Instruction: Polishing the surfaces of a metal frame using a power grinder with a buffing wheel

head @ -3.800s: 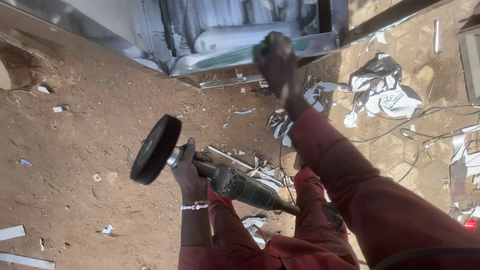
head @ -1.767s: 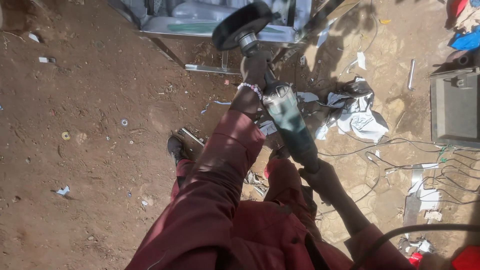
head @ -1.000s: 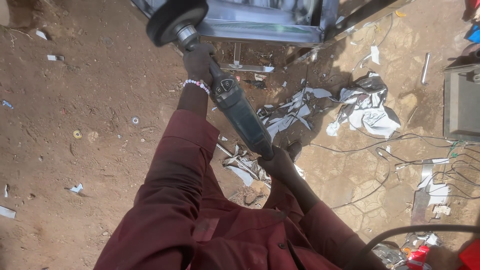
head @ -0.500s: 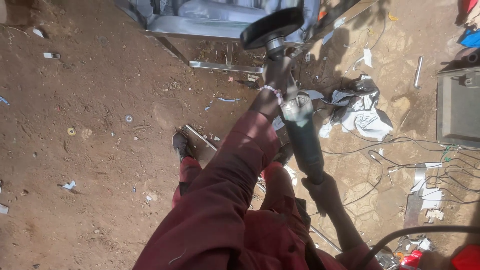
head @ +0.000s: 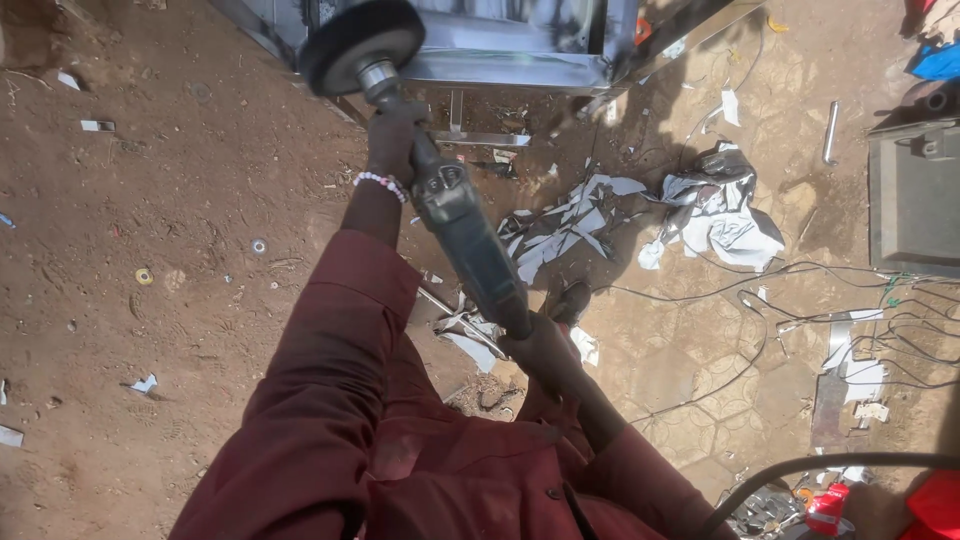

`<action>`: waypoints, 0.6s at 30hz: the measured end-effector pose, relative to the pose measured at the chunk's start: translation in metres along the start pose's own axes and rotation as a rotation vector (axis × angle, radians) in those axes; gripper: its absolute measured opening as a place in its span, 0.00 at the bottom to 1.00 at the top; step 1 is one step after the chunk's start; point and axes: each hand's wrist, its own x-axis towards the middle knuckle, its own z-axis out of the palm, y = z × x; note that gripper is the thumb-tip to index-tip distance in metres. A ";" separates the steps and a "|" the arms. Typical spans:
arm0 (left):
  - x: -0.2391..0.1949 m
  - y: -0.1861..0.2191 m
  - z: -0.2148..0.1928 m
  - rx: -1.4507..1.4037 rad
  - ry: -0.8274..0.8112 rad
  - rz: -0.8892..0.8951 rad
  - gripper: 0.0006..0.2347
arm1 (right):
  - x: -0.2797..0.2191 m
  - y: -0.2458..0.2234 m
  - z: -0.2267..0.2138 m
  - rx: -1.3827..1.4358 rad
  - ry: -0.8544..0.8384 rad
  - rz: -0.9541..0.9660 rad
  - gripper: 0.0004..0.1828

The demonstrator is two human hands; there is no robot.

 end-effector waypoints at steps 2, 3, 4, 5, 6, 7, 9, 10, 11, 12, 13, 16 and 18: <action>-0.001 0.035 -0.015 -0.032 0.057 -0.078 0.16 | -0.005 -0.037 0.005 0.048 -0.056 0.014 0.14; -0.002 0.052 -0.021 -0.064 0.113 -0.156 0.08 | -0.008 -0.055 0.007 0.096 -0.110 0.026 0.09; -0.001 0.049 -0.019 -0.064 0.111 -0.160 0.08 | -0.011 -0.052 0.005 0.095 -0.108 0.030 0.09; 0.000 0.048 -0.015 -0.104 0.132 -0.169 0.12 | -0.013 -0.049 0.003 0.158 -0.116 0.004 0.07; 0.000 0.048 -0.012 -0.143 0.154 -0.178 0.17 | -0.016 -0.047 0.000 0.221 -0.124 -0.023 0.07; -0.001 0.034 0.001 -0.141 0.153 -0.179 0.17 | -0.011 -0.026 -0.007 0.223 -0.123 -0.022 0.07; -0.004 0.009 0.028 -0.193 0.070 -0.167 0.18 | -0.002 0.015 -0.023 -0.034 -0.043 0.059 0.13; -0.024 0.012 0.051 -0.195 0.066 -0.164 0.18 | -0.010 0.024 -0.044 -0.034 -0.038 0.057 0.13; -0.046 0.014 0.073 -0.150 0.008 -0.238 0.17 | -0.020 0.034 -0.064 -0.055 0.011 0.048 0.13; -0.067 0.015 0.094 -0.105 -0.050 -0.311 0.16 | -0.030 0.043 -0.083 -0.076 0.061 0.040 0.16; -0.042 -0.032 0.115 -0.106 -0.053 -0.312 0.16 | -0.046 0.039 -0.105 -0.076 0.063 0.040 0.16; -0.032 -0.100 0.197 -0.508 -0.327 0.002 0.09 | -0.080 0.031 -0.162 -0.093 0.122 0.223 0.11; -0.104 -0.052 0.232 -0.412 -0.242 -0.261 0.03 | -0.092 0.038 -0.193 -0.178 0.198 0.323 0.13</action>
